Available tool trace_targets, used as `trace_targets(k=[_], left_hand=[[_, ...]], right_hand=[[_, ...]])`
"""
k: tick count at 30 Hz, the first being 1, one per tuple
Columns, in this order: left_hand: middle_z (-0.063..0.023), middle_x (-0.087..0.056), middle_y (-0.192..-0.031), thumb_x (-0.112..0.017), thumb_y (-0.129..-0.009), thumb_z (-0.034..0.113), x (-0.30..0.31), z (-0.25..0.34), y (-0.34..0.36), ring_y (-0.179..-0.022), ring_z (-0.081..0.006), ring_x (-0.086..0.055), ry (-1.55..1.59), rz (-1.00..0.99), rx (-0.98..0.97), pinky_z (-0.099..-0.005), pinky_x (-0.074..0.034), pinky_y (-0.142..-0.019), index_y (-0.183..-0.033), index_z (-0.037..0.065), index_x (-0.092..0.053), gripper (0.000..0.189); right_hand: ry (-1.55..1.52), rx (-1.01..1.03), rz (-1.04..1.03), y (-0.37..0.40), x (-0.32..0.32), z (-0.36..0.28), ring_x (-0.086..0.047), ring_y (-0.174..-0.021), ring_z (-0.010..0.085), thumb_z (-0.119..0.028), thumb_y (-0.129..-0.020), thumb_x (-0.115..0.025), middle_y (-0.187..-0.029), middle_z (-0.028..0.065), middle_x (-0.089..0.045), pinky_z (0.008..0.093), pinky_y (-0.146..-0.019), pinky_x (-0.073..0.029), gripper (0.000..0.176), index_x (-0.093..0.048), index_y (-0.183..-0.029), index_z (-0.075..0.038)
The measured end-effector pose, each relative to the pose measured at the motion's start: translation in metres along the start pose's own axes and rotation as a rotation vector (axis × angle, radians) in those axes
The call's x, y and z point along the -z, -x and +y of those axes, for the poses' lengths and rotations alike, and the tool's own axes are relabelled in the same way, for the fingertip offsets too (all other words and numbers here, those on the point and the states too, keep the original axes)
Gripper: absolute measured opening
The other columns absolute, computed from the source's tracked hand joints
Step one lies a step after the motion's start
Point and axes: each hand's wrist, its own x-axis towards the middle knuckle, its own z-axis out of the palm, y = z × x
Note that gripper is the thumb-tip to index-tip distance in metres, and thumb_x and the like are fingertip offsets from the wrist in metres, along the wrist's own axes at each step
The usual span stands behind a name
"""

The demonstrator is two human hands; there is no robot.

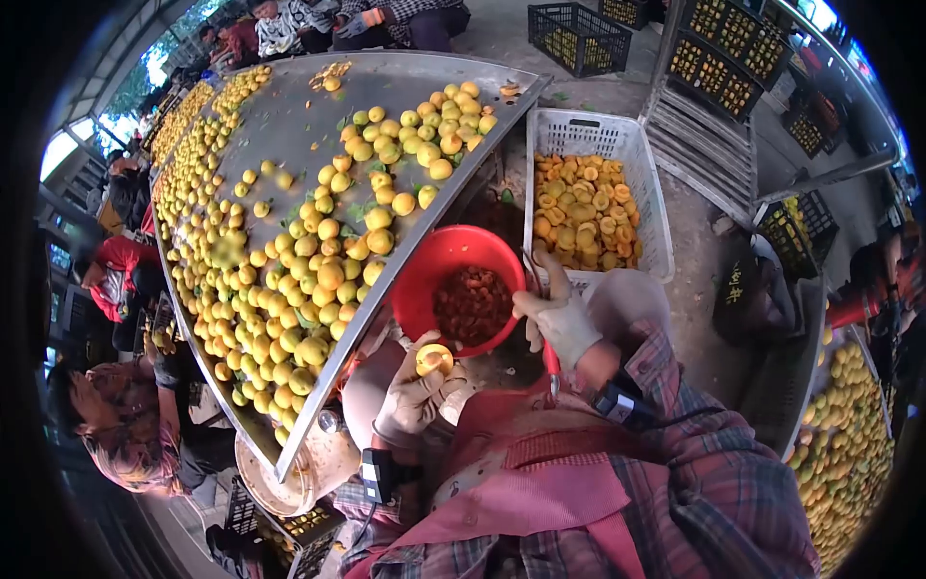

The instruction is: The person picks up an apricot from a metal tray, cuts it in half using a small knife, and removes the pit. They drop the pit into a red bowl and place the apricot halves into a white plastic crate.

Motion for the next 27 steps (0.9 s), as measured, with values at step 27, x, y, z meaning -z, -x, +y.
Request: trace_targets(k=[27], left_hand=[[-0.0023,-0.063,-0.089,-0.07,-0.083,0.013,-0.009,0.009,0.008,-0.073,-0.0101,-0.062,-0.311,0.261,0.024,-0.0218,-0.048,-0.058,-0.117,0.003,-0.054,0.039]], right_hand=[[-0.26,0.386,-0.188,0.006,-0.126,-0.013,-0.043,-0.044,0.0105,-0.004,-0.093,-0.054,-0.058,0.0002,-0.044,0.0274,-0.042,-0.039,0.025,-0.057,-0.117,0.0]])
